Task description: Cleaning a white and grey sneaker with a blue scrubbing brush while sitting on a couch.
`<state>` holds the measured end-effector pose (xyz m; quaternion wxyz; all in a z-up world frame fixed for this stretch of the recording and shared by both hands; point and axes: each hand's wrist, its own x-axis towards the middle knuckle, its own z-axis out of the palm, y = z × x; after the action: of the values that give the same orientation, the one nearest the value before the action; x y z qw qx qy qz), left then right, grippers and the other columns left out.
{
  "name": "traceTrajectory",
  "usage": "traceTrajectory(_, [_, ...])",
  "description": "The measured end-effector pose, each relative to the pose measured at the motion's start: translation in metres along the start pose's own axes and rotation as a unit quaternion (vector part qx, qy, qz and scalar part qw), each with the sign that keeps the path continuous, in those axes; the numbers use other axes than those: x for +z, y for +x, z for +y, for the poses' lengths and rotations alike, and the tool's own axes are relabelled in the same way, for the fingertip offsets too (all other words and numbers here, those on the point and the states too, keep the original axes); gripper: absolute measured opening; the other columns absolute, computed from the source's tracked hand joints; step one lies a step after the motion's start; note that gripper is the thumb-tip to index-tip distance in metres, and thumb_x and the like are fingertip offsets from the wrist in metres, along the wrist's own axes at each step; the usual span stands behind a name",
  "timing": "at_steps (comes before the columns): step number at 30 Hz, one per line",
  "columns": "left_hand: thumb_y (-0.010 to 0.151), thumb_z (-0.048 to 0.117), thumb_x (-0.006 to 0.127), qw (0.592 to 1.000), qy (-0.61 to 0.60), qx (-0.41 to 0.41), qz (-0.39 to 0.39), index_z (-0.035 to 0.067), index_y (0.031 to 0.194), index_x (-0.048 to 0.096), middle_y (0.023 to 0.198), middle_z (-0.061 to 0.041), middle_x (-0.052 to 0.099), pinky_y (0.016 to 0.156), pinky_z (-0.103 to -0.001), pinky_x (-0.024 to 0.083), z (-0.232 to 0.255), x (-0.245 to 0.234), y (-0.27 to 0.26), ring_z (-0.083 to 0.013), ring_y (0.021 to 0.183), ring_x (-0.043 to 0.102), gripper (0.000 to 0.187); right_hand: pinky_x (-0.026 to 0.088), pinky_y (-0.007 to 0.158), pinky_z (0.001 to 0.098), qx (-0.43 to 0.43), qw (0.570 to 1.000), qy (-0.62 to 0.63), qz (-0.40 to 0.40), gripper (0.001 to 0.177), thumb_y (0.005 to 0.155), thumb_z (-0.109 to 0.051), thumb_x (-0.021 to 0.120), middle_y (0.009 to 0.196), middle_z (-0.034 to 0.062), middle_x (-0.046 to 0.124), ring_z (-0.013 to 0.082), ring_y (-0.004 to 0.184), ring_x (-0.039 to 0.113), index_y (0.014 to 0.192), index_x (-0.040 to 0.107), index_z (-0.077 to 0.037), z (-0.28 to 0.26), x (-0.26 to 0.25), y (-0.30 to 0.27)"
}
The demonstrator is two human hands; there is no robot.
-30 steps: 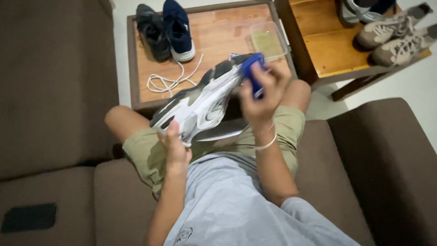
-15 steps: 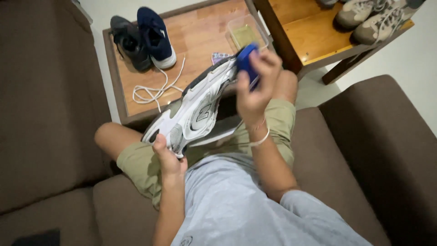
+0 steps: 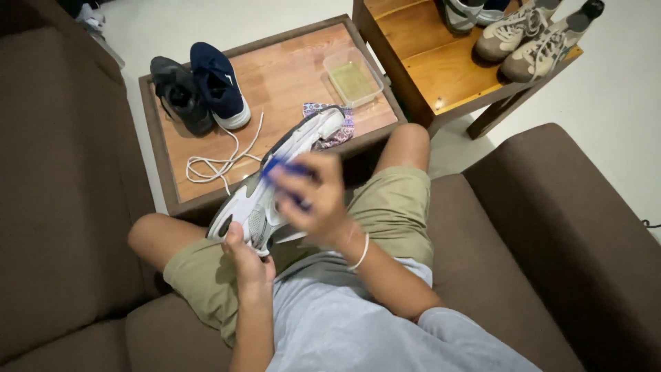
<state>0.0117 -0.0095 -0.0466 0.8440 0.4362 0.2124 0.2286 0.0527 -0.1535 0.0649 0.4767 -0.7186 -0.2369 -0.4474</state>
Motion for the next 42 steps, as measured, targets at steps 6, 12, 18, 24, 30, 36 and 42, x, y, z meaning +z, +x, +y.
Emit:
traceTrajectory(6, [0.093, 0.047, 0.067, 1.0, 0.02, -0.004, -0.001, 0.016, 0.132, 0.063, 0.12, -0.012, 0.071, 0.096, -0.048, 0.058, -0.004, -0.026, 0.01, -0.0279, 0.11, 0.07, 0.05, 0.051, 0.098, 0.0399, -0.009, 0.997, -0.065, 0.049, 0.035, 0.087, -0.016, 0.077, 0.12, 0.009, 0.057, 0.0289, 0.107, 0.058, 0.121, 0.076, -0.019, 0.028, -0.009, 0.011])
traceTrajectory(12, [0.092, 0.049, 0.067, 0.999, -0.032, -0.035, 0.015, 0.007, 0.129, 0.062, 0.117, -0.021, 0.07, 0.095, -0.051, 0.058, 0.003, 0.012, -0.007, -0.0338, 0.108, 0.069, 0.057, 0.052, 0.096, 0.0429, -0.025, 1.0, 0.009, -0.01, 0.034, 0.081, -0.025, 0.079, 0.119, 0.0133, 0.06, 0.0313, 0.107, 0.061, 0.115, 0.078, -0.023, -0.015, 0.012, -0.007])
traceTrajectory(18, [0.093, 0.057, 0.062, 0.998, -0.014, -0.017, -0.057, 0.014, 0.132, 0.062, 0.13, -0.013, 0.069, 0.103, -0.049, 0.057, 0.005, -0.008, 0.008, -0.0285, 0.123, 0.066, 0.058, 0.052, 0.09, 0.0386, -0.01, 0.99, -0.127, 0.066, 0.038, 0.085, -0.021, 0.079, 0.12, 0.0091, 0.059, 0.0269, 0.1, 0.057, 0.123, 0.076, -0.022, 0.036, -0.013, 0.021])
traceTrajectory(24, [0.088, 0.062, 0.063, 0.995, -0.062, -0.072, -0.027, 0.014, 0.125, 0.065, 0.125, -0.014, 0.071, 0.103, -0.047, 0.057, 0.027, 0.037, -0.02, -0.0294, 0.12, 0.067, 0.061, 0.053, 0.09, 0.0437, -0.057, 0.998, -0.027, 0.004, 0.026, 0.085, -0.027, 0.077, 0.112, 0.011, 0.064, 0.0303, 0.098, 0.063, 0.111, 0.078, -0.026, -0.004, 0.009, -0.004])
traceTrajectory(30, [0.093, 0.051, 0.063, 0.999, 0.02, 0.016, -0.021, 0.012, 0.123, 0.063, 0.116, -0.013, 0.071, 0.1, -0.047, 0.059, 0.017, 0.004, -0.001, -0.0296, 0.113, 0.071, 0.049, 0.049, 0.089, 0.0437, 0.0, 0.994, -0.094, 0.05, 0.035, 0.089, -0.029, 0.077, 0.116, 0.0092, 0.061, 0.0287, 0.095, 0.056, 0.123, 0.075, -0.025, 0.014, -0.005, 0.014])
traceTrajectory(36, [0.086, 0.062, 0.056, 0.992, -0.064, -0.11, 0.007, 0.01, 0.128, 0.062, 0.127, -0.013, 0.067, 0.103, -0.04, 0.058, 0.079, 0.078, -0.047, -0.0279, 0.118, 0.067, 0.068, 0.049, 0.092, 0.0382, -0.096, 0.995, -0.016, -0.014, 0.019, 0.091, -0.027, 0.074, 0.114, 0.0079, 0.067, 0.0239, 0.099, 0.062, 0.11, 0.076, -0.028, -0.027, 0.014, -0.006])
traceTrajectory(42, [0.093, 0.049, 0.061, 0.999, 0.043, 0.031, -0.014, 0.011, 0.13, 0.062, 0.124, -0.013, 0.068, 0.099, -0.045, 0.06, 0.024, 0.004, -0.003, -0.0275, 0.117, 0.067, 0.052, 0.052, 0.094, 0.0388, 0.034, 0.996, -0.033, 0.072, 0.035, 0.09, -0.023, 0.078, 0.121, 0.0106, 0.059, 0.0279, 0.103, 0.057, 0.125, 0.074, -0.019, 0.023, -0.018, 0.022])
